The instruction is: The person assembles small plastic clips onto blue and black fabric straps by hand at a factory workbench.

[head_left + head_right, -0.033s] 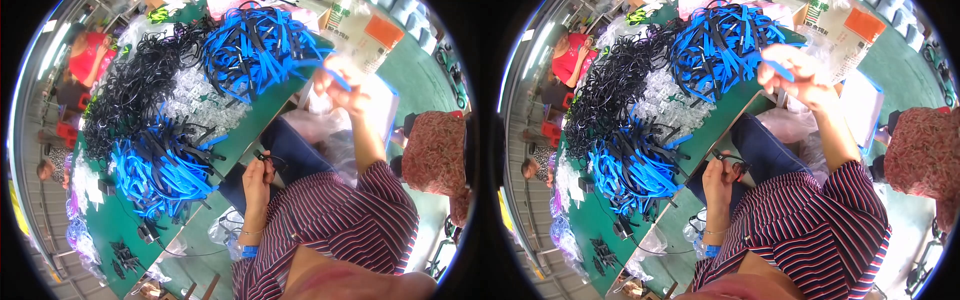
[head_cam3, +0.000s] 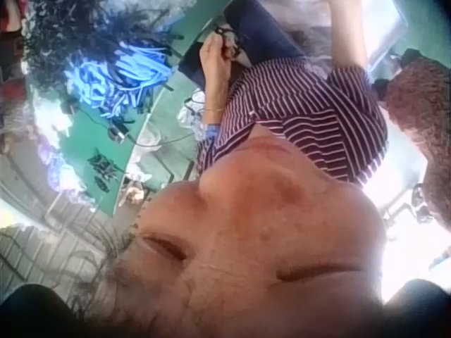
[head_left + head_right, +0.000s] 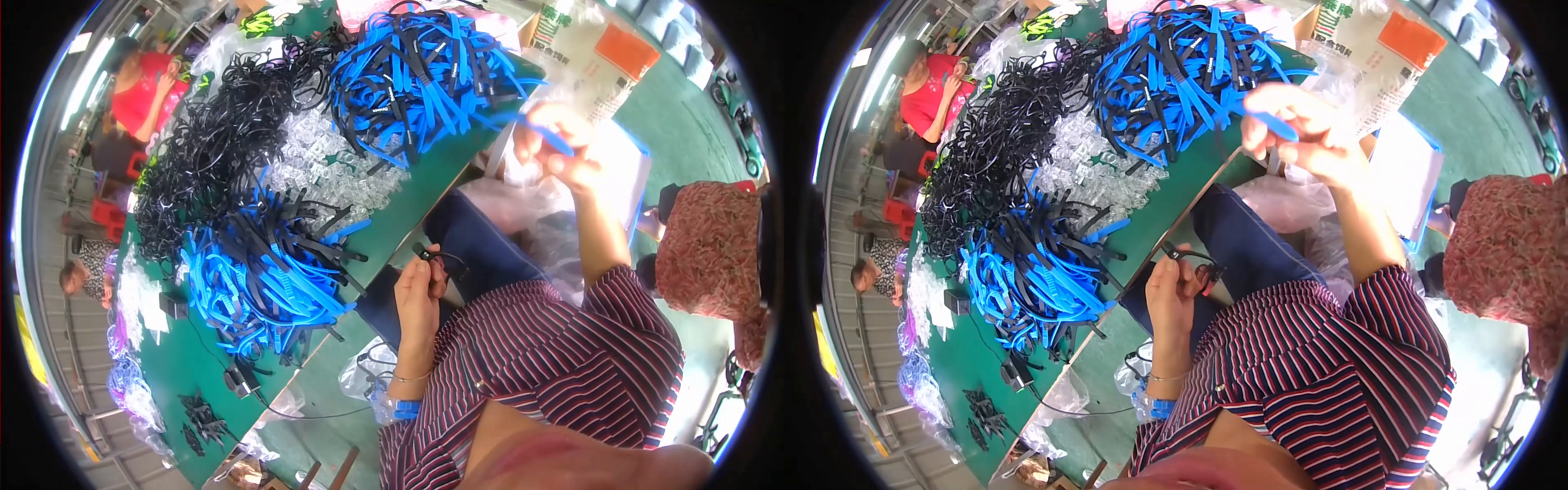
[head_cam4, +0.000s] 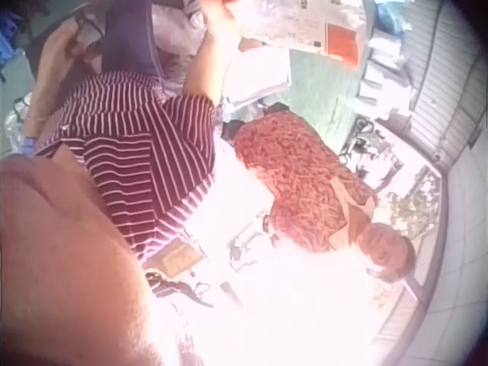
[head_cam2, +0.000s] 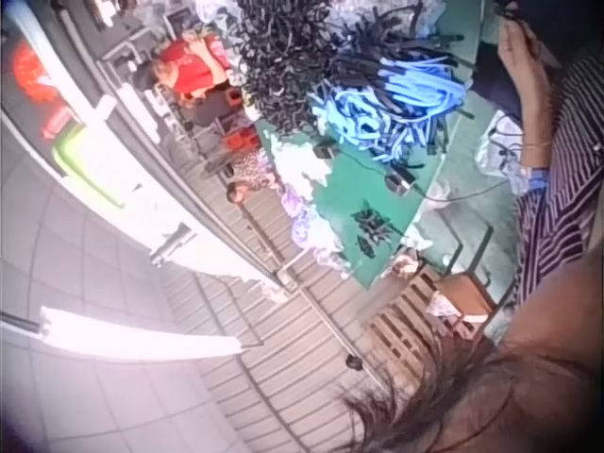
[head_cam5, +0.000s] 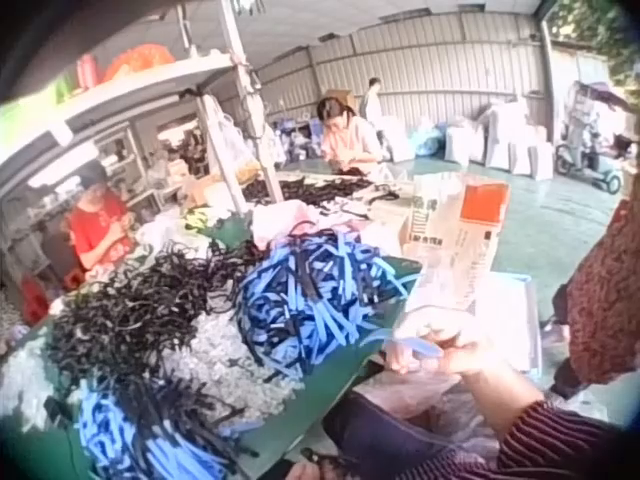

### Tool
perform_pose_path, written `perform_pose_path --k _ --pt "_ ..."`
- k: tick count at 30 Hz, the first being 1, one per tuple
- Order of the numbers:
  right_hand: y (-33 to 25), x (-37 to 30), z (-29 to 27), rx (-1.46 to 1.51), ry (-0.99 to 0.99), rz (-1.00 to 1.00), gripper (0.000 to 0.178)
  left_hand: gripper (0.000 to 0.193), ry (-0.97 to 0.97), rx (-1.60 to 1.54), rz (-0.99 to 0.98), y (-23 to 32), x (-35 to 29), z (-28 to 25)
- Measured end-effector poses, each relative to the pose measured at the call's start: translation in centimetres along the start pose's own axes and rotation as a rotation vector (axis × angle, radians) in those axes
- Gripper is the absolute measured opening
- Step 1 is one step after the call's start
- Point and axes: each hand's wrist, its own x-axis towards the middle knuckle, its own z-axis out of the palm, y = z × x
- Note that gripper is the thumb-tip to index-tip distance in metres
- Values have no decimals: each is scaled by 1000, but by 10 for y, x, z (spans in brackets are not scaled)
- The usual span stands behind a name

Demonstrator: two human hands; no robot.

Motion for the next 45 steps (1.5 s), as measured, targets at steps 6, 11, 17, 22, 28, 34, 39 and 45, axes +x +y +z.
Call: perform_pose_path --k 6,11,17,22,28,34,39,45 --pt "30 -26 35 -297 -105 143 8 30 -23 215 102 6 14 5" --pt "52 -47 69 -7 34 788 6 32 -20 182 129 7 19 19" --pt "69 -68 76 -346 74 579 13 13 24 407 202 -6 16 23" --pt "66 -70 91 -552 31 384 20 12 132 320 241 -8 9 23" --pt "77 -77 90 -853 52 68 17 15 64 201 197 -11 13 21" --pt "73 -76 85 -523 74 372 11 20 114 249 174 -14 12 27" --pt "71 -80 85 -273 86 640 15 20 79 498 269 -17 6 34" --pt "64 -79 82 -265 118 797 18 28 35 472 230 -18 -5 44"
